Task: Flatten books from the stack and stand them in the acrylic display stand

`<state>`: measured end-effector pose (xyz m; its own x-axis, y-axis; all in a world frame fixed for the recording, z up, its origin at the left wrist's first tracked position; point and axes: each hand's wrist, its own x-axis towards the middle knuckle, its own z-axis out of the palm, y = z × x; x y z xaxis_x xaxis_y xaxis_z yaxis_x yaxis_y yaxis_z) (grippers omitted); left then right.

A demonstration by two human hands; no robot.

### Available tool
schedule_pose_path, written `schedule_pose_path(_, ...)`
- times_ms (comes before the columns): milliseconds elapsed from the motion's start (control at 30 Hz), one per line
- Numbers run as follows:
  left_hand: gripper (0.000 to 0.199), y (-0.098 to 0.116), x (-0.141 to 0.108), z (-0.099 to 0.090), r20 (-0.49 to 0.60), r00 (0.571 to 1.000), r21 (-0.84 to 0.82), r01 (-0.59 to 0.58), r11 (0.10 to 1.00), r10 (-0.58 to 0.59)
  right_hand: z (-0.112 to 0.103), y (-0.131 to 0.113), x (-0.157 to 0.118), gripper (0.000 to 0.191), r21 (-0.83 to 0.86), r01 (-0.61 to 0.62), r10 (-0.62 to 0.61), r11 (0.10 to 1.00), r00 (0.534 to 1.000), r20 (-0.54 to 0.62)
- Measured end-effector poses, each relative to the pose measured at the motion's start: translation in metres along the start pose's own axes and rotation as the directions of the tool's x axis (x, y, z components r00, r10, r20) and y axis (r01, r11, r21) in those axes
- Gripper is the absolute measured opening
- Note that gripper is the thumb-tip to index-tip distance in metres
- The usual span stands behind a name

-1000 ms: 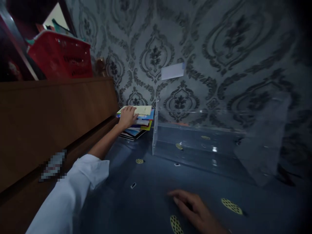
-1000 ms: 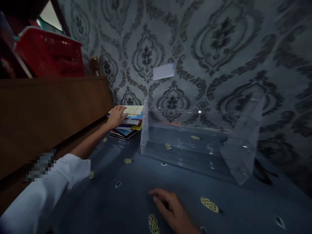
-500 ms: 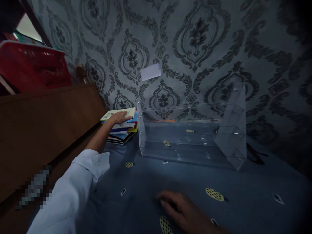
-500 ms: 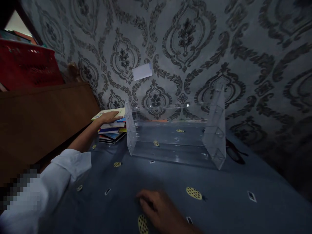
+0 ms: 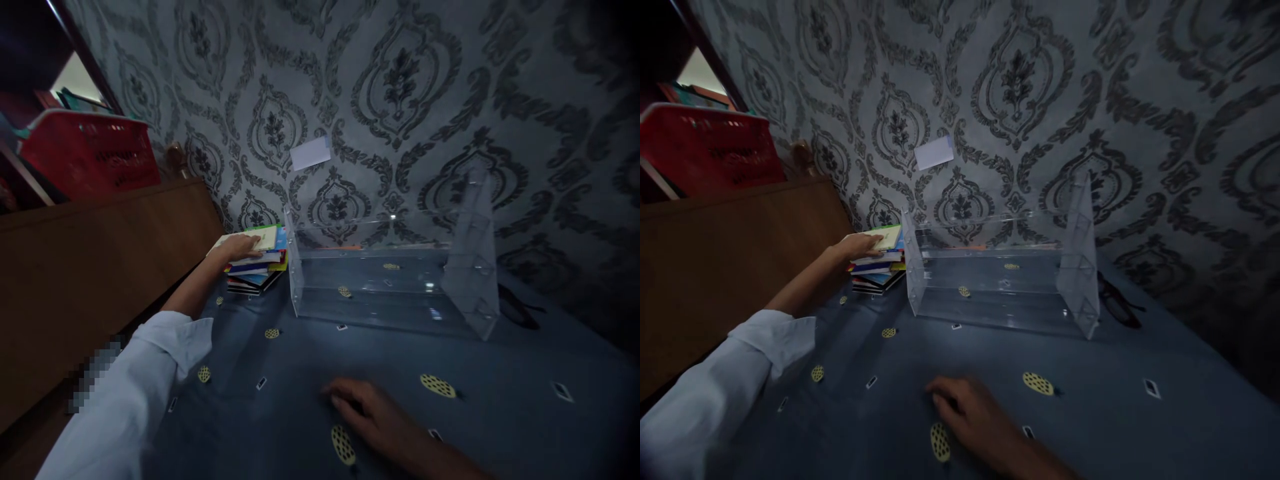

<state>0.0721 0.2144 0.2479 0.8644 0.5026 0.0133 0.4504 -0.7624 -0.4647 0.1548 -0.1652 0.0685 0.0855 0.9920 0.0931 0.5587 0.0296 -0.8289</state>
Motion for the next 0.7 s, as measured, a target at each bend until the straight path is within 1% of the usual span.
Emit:
schedule_pose_path(133,0.044,0.003,-0.007,0.000,0.002,1.000,0.036,0.005,0.999,-0.005,0.000,0.001,0.000,0.041,-0.008,0.008,-0.007,1.000,1.000,0.009)
schedule_pose_path(233,0.039,0.008,-0.018,0.000,-0.016,1.000,0.057,0.014,0.998,-0.014,0.000,0.001,-0.001,0.041,0.006,0.024,-0.025,1.000,1.000,0.012)
schedule_pose_path(333,0.034,0.016,-0.035,-0.002,-0.041,0.999,0.061,0.036,0.997,-0.034,-0.001,-0.001,-0.001,0.040,0.038,0.018,-0.018,0.999,1.000,0.007)
schedule_pose_path(400,0.033,0.021,-0.051,-0.003,-0.064,0.997,0.056,0.053,0.997,-0.050,-0.002,-0.002,-0.001,0.041,0.078,0.007,-0.007,0.997,1.000,0.001)
schedule_pose_path(500,0.039,0.036,-0.088,0.000,-0.108,0.992,0.047,0.075,0.996,-0.069,0.000,0.000,0.001,0.045,0.243,-0.019,0.025,0.970,0.999,-0.020)
schedule_pose_path(567,0.046,0.052,-0.122,0.010,-0.146,0.987,0.036,0.074,0.997,-0.068,0.002,0.003,0.003,0.052,0.410,-0.041,0.063,0.911,0.997,-0.041)
schedule_pose_path(600,0.049,0.063,-0.141,0.017,-0.176,0.983,0.024,0.065,0.998,-0.060,0.003,0.004,0.004,0.057,0.499,-0.061,0.098,0.864,0.994,-0.049)
schedule_pose_path(633,0.048,0.076,-0.160,0.025,-0.253,0.967,-0.014,0.034,0.999,-0.037,0.005,0.005,0.005,0.062,0.586,-0.090,0.145,0.805,0.988,-0.048)
schedule_pose_path(667,0.046,0.091,-0.178,0.033,-0.336,0.942,-0.053,-0.013,0.998,-0.006,0.005,0.005,0.006,0.068,0.666,-0.128,0.199,0.735,0.980,-0.032)
schedule_pose_path(700,0.045,0.106,-0.195,0.042,-0.395,0.917,-0.092,-0.107,0.990,0.062,0.006,0.004,0.007,0.074,0.734,-0.171,0.253,0.658,0.967,-0.002)
